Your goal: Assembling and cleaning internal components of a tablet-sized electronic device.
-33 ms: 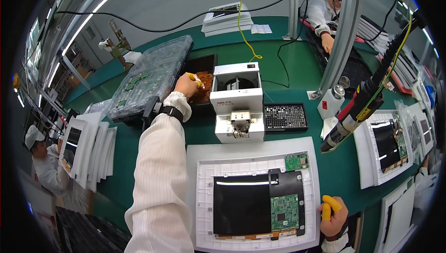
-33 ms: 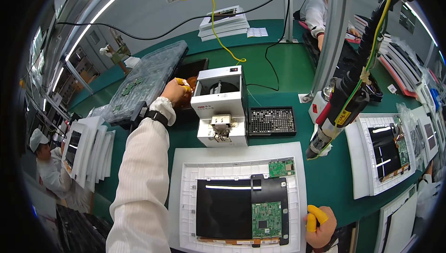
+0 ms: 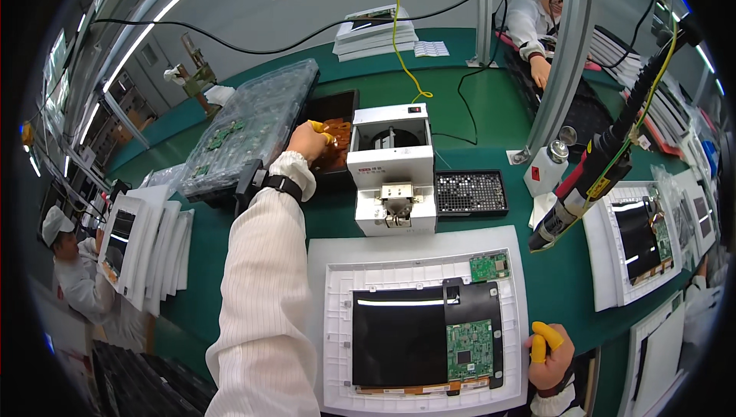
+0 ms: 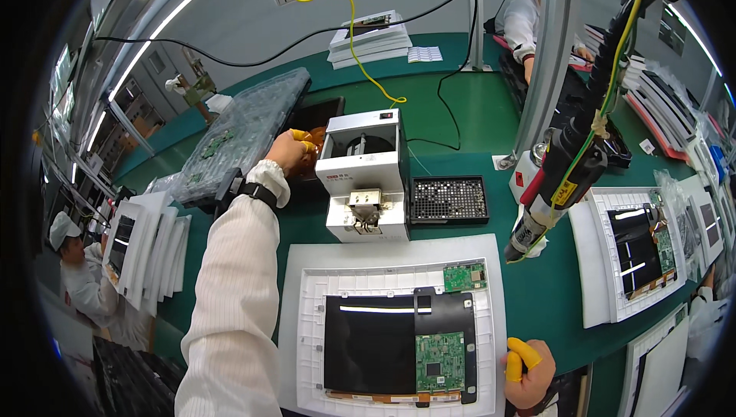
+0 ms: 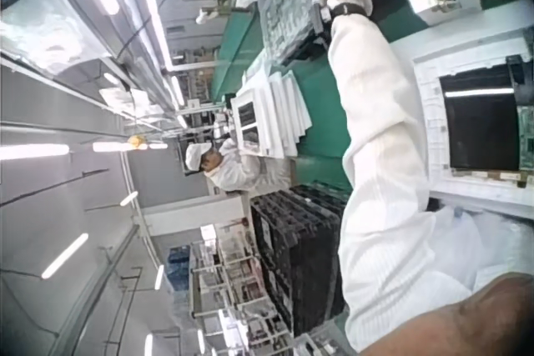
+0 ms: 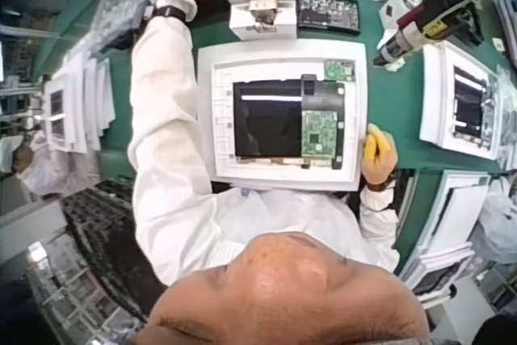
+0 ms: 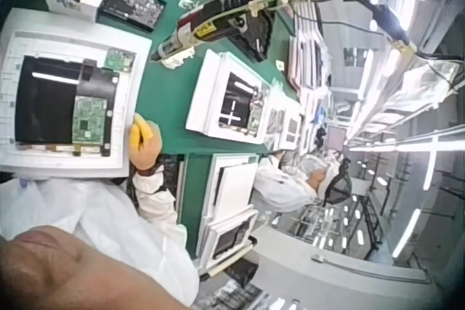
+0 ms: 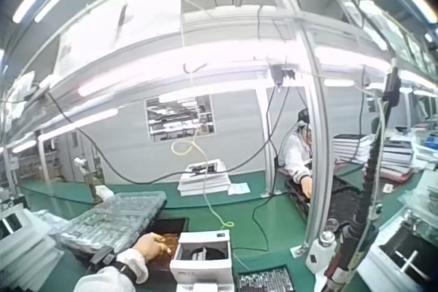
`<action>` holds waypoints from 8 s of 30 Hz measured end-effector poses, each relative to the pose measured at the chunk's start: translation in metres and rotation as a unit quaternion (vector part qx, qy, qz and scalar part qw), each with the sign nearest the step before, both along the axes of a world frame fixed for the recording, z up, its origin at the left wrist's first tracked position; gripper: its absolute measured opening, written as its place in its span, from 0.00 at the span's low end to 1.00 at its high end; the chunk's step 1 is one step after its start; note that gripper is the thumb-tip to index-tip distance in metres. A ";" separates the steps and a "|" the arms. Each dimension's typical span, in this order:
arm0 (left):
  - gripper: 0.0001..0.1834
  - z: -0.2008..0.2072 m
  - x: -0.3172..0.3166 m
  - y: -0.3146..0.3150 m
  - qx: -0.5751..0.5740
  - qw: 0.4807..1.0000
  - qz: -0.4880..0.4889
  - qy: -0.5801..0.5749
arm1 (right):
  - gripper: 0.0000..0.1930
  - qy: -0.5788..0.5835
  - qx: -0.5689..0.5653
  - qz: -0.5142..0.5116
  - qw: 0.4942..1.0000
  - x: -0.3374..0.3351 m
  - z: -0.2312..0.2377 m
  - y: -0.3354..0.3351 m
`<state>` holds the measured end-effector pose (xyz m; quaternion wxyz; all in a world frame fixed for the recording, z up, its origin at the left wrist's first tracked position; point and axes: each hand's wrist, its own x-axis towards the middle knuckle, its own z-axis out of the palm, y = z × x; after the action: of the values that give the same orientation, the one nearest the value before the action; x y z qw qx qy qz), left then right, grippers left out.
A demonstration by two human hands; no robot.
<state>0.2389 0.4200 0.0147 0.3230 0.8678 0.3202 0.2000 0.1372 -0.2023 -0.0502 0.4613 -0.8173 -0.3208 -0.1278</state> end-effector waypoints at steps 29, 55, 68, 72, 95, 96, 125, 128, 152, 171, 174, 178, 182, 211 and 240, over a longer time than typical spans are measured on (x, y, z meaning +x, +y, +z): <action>0.14 0.053 -0.029 -0.065 -0.190 0.927 0.009 -0.325 | 0.09 0.010 0.029 -0.007 1.000 0.000 0.001 0.000; 0.14 0.113 -0.080 -0.104 -0.174 0.937 -0.001 -0.304 | 0.09 -0.027 0.047 0.027 0.998 0.004 0.004 -0.001; 0.10 0.113 -0.181 -0.321 -0.498 0.776 -0.248 -0.299 | 0.30 0.058 0.119 0.185 0.974 0.001 0.087 0.032; 0.11 0.094 -0.189 -0.354 -0.533 0.761 -0.248 -0.275 | 0.36 0.222 0.183 0.226 0.931 -0.004 0.096 0.056; 0.22 0.043 -0.214 -0.439 0.297 0.852 -0.368 -0.225 | 0.26 0.183 0.220 0.155 0.946 -0.046 0.082 0.012; 0.22 0.043 -0.215 -0.438 0.292 0.856 -0.366 -0.221 | 0.26 0.182 0.219 0.153 0.946 -0.047 0.087 0.011; 0.07 0.017 -0.221 -0.413 -0.525 0.828 -0.174 -0.089 | 0.11 0.105 -0.143 0.125 0.976 0.048 0.096 0.006; 0.07 0.014 -0.227 -0.418 -0.554 0.809 -0.169 -0.103 | 0.09 0.002 -0.206 -0.109 0.972 0.129 0.080 0.018; 0.07 0.020 -0.267 -0.421 -0.536 0.805 -0.219 -0.127 | 0.12 0.184 0.207 -0.069 0.958 0.177 0.073 0.020; 0.08 0.027 -0.275 -0.418 -0.561 0.793 -0.208 -0.119 | 0.14 0.373 0.445 0.264 0.770 0.172 0.102 -0.015; 0.08 0.028 -0.276 -0.415 -0.566 0.791 -0.200 -0.118 | 0.17 0.408 0.482 0.342 0.696 0.191 0.104 -0.006; 0.08 0.024 -0.278 -0.408 -0.563 0.791 -0.202 -0.132 | 0.13 0.178 0.312 0.025 0.933 0.224 0.115 0.032; 0.08 0.018 -0.276 -0.402 -0.566 0.786 -0.208 -0.137 | 0.13 -0.059 -0.094 -0.092 0.990 0.247 0.122 0.054; 0.15 0.017 -0.233 -0.406 -0.637 0.755 -0.104 -0.119 | 0.20 -0.076 -0.100 0.223 0.967 0.059 0.134 -0.005; 0.13 0.009 -0.239 -0.428 -0.715 0.673 -0.151 -0.112 | 0.20 -0.307 -0.273 0.251 0.876 0.009 0.104 0.003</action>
<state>0.0001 -0.0083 0.0234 0.9041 0.3794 0.1913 -0.0459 0.1457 -0.1996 0.0536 0.1147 -0.7221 -0.6633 -0.1597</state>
